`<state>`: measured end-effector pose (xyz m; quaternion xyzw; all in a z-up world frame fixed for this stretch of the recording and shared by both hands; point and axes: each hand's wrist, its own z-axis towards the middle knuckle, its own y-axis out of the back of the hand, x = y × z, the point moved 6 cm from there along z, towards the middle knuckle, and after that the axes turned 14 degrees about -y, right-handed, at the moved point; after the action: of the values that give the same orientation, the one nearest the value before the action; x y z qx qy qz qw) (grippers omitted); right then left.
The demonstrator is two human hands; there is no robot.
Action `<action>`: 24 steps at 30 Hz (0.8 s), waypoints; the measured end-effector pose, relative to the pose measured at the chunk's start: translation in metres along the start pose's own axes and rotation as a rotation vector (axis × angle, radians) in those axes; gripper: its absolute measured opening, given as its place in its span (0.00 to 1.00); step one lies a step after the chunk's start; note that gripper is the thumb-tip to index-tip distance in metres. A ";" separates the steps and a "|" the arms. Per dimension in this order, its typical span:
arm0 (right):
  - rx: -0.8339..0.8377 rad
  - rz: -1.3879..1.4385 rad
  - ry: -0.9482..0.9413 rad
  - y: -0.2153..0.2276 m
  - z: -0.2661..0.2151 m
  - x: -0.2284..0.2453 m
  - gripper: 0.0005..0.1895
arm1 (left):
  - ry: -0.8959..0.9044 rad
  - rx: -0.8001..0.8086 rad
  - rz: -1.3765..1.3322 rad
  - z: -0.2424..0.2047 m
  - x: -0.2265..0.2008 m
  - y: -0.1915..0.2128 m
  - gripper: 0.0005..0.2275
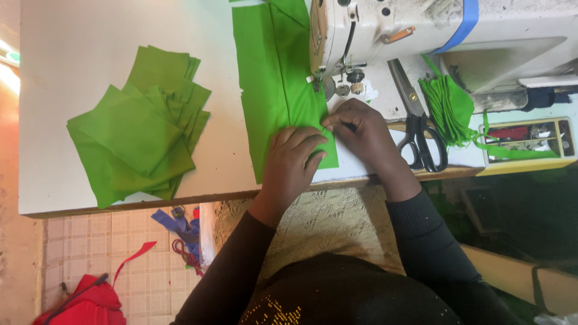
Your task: Folding and stacking small green fabric squares on a sewing workstation table
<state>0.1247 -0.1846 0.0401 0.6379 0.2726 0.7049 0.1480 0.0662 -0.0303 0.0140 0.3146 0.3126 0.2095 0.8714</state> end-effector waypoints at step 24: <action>-0.445 -0.826 0.278 -0.010 -0.036 0.023 0.09 | 0.003 0.029 0.026 0.017 0.015 0.010 0.17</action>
<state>0.0846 -0.1705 0.0515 0.3293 0.3627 0.7069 0.5101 0.0870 -0.0217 0.0243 0.3309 0.3128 0.2169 0.8635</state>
